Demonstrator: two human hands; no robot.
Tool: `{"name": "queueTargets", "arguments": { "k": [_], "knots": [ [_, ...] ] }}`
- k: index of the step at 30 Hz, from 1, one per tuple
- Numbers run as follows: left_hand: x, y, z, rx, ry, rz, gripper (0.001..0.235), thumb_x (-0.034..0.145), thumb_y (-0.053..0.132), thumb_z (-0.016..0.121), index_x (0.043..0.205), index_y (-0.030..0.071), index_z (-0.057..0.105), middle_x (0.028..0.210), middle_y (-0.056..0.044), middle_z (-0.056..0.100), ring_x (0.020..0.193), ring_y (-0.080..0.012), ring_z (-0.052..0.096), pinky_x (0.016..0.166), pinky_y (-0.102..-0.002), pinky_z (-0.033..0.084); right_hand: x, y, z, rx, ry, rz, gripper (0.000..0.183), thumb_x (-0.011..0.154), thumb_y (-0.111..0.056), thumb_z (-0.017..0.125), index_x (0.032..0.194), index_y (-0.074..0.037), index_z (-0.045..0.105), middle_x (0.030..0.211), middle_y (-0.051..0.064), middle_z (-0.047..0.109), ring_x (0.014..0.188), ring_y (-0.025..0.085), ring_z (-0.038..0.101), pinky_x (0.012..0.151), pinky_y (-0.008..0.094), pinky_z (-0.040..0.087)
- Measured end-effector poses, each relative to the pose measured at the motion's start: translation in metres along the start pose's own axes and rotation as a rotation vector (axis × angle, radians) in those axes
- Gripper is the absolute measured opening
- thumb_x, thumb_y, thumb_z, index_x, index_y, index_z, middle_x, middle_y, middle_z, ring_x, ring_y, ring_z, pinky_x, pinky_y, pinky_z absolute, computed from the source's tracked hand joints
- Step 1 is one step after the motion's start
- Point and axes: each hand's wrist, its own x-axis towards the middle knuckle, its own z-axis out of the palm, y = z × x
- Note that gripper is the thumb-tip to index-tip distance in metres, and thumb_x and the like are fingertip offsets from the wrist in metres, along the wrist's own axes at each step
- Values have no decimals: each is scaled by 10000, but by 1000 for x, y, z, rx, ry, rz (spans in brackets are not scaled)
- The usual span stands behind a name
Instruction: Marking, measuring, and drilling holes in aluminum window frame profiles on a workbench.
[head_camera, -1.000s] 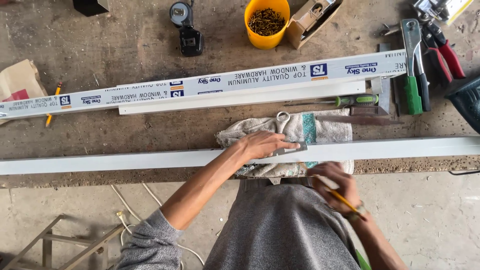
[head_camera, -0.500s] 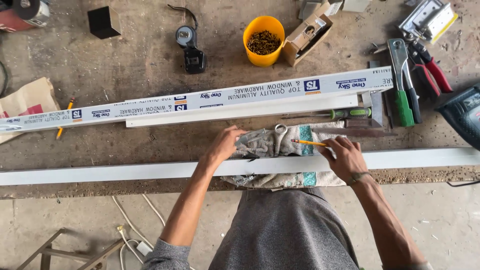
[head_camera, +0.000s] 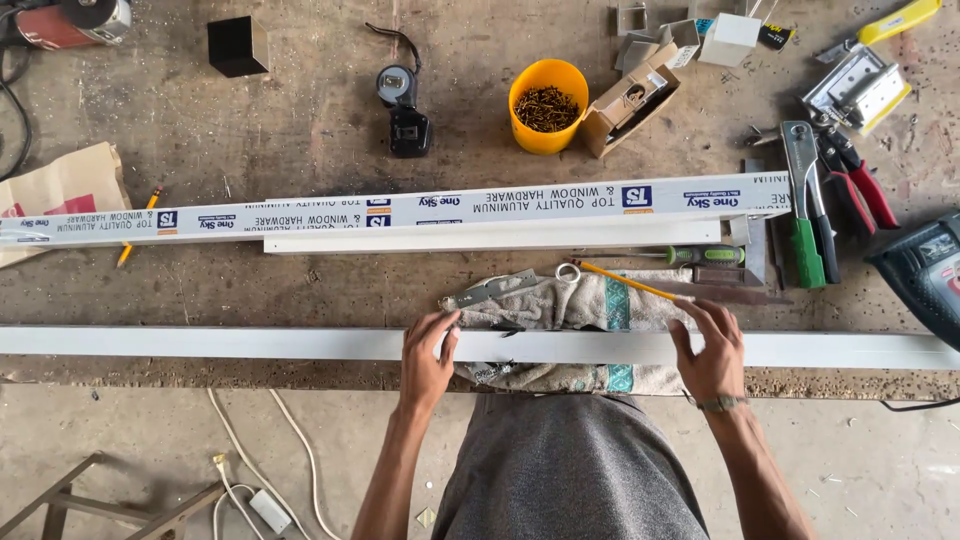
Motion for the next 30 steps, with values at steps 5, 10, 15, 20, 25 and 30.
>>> {"name": "queueTargets", "arguments": {
  "k": [5, 10, 15, 20, 25, 30],
  "knots": [
    [-24, 9, -1, -30, 236, 132, 254, 991, 125, 661, 1228, 131, 753, 1074, -25, 744, 1043, -199, 710, 970, -374, 504, -41, -9, -20, 20, 132, 61, 284, 1034, -206, 692, 1312, -161, 727, 1170, 116, 695, 1080, 301, 675, 942, 475, 551],
    [-33, -2, 11, -16, 237, 226, 371, 952, -73, 604, 1270, 88, 708, 1173, -59, 712, 1088, -241, 655, 1020, -403, 490, -79, -14, -16, -1, 192, 65, 282, 990, -113, 710, 1271, -105, 729, 1205, 110, 720, 1077, 258, 686, 869, 428, 578],
    [-24, 1, 6, -51, 178, 281, 369, 945, -46, 634, 1282, 90, 703, 1168, -46, 720, 1067, -213, 667, 1019, -382, 493, -110, -27, -8, 12, 207, 143, 289, 961, -101, 718, 1249, -80, 720, 1156, 107, 741, 1005, 223, 709, 842, 396, 601],
    [-16, 4, 11, -71, 141, 362, 295, 995, 46, 624, 1276, 82, 707, 1178, -56, 720, 1097, -233, 664, 1013, -387, 498, -145, -42, -14, -21, 199, 236, 318, 959, -148, 696, 1275, -117, 704, 1126, 71, 730, 983, 183, 711, 819, 382, 600],
    [-7, 25, 16, -37, 172, 449, 246, 1006, 212, 645, 1183, 78, 751, 1139, -45, 734, 1082, -239, 678, 985, -388, 500, -149, -22, -34, -39, 255, 351, 340, 965, -167, 674, 1304, -150, 696, 1070, 30, 720, 981, 153, 697, 868, 375, 563],
    [-6, 26, 39, 12, 129, 402, 311, 984, 284, 663, 1212, 87, 742, 1181, -44, 726, 1117, -242, 667, 1005, -416, 481, -74, 59, -80, -182, 349, 245, 423, 964, -189, 712, 1371, -99, 639, 1095, 107, 721, 986, 252, 673, 786, 430, 560]
  ]
}}
